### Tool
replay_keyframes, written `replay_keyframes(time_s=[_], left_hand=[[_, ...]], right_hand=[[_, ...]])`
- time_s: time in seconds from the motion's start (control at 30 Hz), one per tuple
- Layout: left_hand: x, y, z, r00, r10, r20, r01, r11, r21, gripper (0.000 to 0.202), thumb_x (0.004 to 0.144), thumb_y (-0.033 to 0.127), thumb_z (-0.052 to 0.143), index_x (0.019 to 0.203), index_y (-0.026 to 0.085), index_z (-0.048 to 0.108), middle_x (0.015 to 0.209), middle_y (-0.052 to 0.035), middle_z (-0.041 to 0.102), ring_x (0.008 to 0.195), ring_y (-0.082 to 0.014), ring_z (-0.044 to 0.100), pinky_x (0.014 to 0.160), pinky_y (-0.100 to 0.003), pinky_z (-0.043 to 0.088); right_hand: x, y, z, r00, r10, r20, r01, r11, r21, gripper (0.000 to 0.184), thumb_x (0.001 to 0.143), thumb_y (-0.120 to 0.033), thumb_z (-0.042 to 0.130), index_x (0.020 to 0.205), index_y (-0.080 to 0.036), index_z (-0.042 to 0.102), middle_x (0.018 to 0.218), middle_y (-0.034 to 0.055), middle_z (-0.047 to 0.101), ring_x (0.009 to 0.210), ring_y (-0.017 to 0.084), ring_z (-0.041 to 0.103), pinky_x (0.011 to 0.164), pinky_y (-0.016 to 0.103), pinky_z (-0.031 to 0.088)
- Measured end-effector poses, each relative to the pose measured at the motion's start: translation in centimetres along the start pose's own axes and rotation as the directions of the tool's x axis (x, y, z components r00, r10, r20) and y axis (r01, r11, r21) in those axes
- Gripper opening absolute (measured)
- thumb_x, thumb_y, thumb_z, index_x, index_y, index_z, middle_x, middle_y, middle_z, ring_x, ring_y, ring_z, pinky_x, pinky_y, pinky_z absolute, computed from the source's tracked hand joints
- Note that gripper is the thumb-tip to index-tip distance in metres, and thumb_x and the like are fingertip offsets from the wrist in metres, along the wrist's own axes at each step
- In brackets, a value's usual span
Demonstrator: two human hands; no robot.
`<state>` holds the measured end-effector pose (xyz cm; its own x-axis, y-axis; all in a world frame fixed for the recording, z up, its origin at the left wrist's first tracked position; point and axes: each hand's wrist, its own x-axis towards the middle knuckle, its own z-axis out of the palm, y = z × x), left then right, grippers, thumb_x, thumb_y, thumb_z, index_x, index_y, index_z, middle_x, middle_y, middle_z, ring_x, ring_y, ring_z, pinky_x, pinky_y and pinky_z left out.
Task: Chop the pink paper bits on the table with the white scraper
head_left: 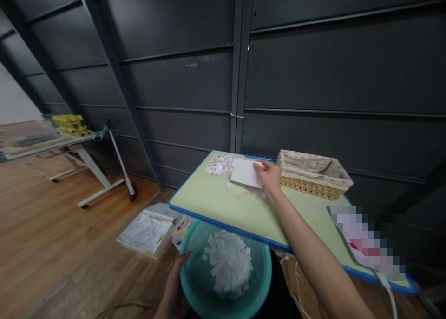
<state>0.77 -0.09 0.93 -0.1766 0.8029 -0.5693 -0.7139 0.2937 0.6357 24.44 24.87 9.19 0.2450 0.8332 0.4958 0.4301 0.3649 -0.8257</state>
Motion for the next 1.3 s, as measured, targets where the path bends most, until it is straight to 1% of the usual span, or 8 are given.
replay_keyframes(time_s=[0.2,0.4,0.67,0.83,0.97,1.1,1.23,1.3], left_hand=[[-0.2,0.0,0.2,1.0,-0.031,0.001,0.031,0.999,0.007,0.03,0.075,0.026,0.067,0.101,0.01,0.068,0.079,-0.0088,0.079,0.092,-0.0296,0.071,0.09,-0.044,0.051],[-0.1,0.0,0.0,1.0,0.011,-0.024,-0.01,0.999,0.031,0.017,0.072,0.025,0.07,0.084,0.014,0.069,0.066,-0.0048,0.077,0.089,-0.0298,0.071,0.088,-0.044,0.053],[0.0,-0.1,-0.1,1.0,-0.002,-0.025,0.003,1.0,0.008,0.01,0.07,0.025,0.072,0.071,0.017,0.066,0.063,-0.0045,0.076,0.093,-0.0303,0.071,0.09,-0.043,0.052],[0.1,-0.1,-0.3,1.0,-0.01,0.015,0.009,1.0,0.028,0.023,0.074,0.03,0.068,0.091,0.013,0.07,0.077,-0.008,0.079,0.096,-0.0303,0.07,0.092,-0.044,0.05],[-0.1,-0.1,-0.2,1.0,-0.018,-0.005,0.018,0.999,0.035,0.035,0.074,0.029,0.068,0.104,0.011,0.067,0.085,-0.0098,0.079,0.097,-0.03,0.069,0.092,-0.044,0.051],[-0.1,-0.1,0.0,1.0,-0.013,-0.009,0.013,0.999,0.032,0.026,0.073,0.027,0.069,0.094,0.012,0.069,0.078,-0.0082,0.079,0.095,-0.0308,0.07,0.09,-0.045,0.052],[-0.1,0.0,0.0,1.0,0.011,-0.023,-0.01,1.0,0.025,0.011,0.071,0.025,0.071,0.076,0.016,0.068,0.066,-0.005,0.077,0.092,-0.0311,0.071,0.088,-0.045,0.053],[0.0,0.0,0.1,1.0,0.013,-0.012,-0.012,1.0,0.021,0.01,0.07,0.025,0.071,0.073,0.016,0.067,0.064,-0.005,0.076,0.092,-0.0308,0.071,0.088,-0.043,0.053]], right_hand=[[-0.6,-0.2,0.6,0.995,-0.062,0.072,0.072,0.987,-0.146,0.035,0.078,-0.039,0.055,0.096,-0.016,0.074,0.088,0.01,0.074,0.075,0.023,0.066,0.069,0.032,0.047],[-1.0,-0.5,0.8,0.993,-0.056,0.104,0.076,0.977,-0.2,0.035,0.08,-0.038,0.054,0.099,-0.016,0.073,0.087,0.0102,0.074,0.076,0.023,0.066,0.071,0.031,0.046],[-1.1,-0.6,0.8,0.987,-0.049,0.155,0.068,0.99,-0.122,0.035,0.079,-0.038,0.054,0.1,-0.016,0.073,0.095,0.0097,0.074,0.081,0.023,0.067,0.073,0.031,0.048],[-0.9,-1.0,0.3,0.986,-0.031,0.166,0.056,0.987,-0.15,0.032,0.076,-0.036,0.057,0.093,-0.015,0.075,0.09,0.0103,0.074,0.078,0.024,0.066,0.072,0.031,0.048],[-0.8,-1.2,0.0,0.99,-0.025,0.14,0.044,0.99,-0.133,0.035,0.075,-0.036,0.056,0.095,-0.013,0.075,0.09,0.0114,0.074,0.078,0.025,0.066,0.072,0.033,0.047],[-0.6,-1.0,0.0,0.983,-0.019,0.182,0.046,0.988,-0.144,0.032,0.073,-0.035,0.058,0.089,-0.014,0.075,0.087,0.0113,0.074,0.08,0.025,0.066,0.071,0.033,0.047],[-0.6,-0.9,0.0,0.986,-0.015,0.167,0.032,0.995,-0.098,0.033,0.073,-0.035,0.057,0.09,-0.014,0.075,0.09,0.0109,0.074,0.08,0.025,0.066,0.071,0.032,0.048],[-0.6,-0.9,0.0,0.985,-0.019,0.172,0.039,0.993,-0.112,0.033,0.073,-0.035,0.057,0.09,-0.014,0.075,0.09,0.011,0.074,0.079,0.025,0.066,0.071,0.032,0.047]])
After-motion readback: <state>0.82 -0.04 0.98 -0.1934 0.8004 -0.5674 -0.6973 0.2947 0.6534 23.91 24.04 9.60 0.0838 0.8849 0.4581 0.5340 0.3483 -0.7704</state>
